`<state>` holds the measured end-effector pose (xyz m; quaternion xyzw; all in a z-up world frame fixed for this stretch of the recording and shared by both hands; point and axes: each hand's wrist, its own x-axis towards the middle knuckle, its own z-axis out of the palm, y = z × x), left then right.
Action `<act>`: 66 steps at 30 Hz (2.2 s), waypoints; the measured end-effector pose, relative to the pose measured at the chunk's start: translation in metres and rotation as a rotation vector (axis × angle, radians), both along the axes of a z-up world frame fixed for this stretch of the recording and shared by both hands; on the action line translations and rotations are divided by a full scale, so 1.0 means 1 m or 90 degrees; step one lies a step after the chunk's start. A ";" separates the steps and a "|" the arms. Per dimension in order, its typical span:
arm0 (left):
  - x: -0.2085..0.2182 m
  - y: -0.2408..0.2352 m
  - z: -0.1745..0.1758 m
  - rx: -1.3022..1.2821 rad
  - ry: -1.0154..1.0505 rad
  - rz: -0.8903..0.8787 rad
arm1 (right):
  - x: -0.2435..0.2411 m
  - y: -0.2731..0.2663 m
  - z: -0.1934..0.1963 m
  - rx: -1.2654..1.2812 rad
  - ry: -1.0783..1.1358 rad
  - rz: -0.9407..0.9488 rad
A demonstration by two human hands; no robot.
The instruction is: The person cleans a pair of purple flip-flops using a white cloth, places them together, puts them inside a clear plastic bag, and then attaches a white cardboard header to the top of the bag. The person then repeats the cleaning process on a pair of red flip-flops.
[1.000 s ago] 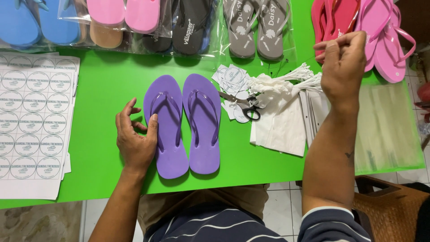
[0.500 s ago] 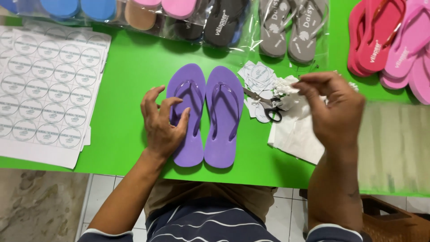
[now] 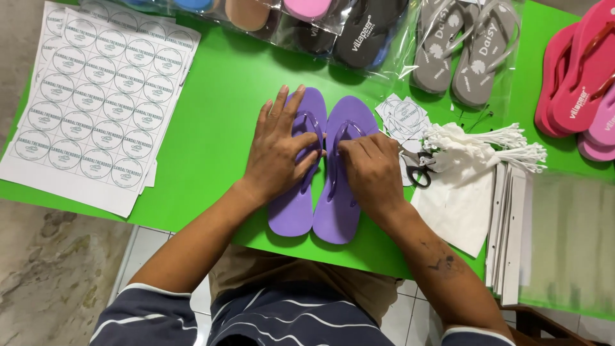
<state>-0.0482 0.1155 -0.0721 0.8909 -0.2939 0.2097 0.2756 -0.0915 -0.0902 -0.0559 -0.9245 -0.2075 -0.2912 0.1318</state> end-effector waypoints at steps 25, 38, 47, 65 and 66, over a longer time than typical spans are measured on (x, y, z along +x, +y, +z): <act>0.008 -0.001 0.011 -0.161 -0.017 -0.039 | -0.008 -0.034 0.021 0.200 0.120 0.021; 0.004 -0.051 0.029 -0.511 0.437 -0.162 | -0.006 -0.019 0.020 0.630 0.201 0.048; -0.005 -0.050 0.030 -0.528 0.384 -0.150 | -0.003 -0.013 0.030 0.574 0.112 0.039; -0.008 -0.052 0.033 -0.607 0.459 -0.145 | -0.003 -0.004 0.017 0.705 0.192 0.013; -0.008 -0.052 0.032 -0.617 0.455 -0.152 | -0.003 -0.002 0.019 0.683 0.178 0.021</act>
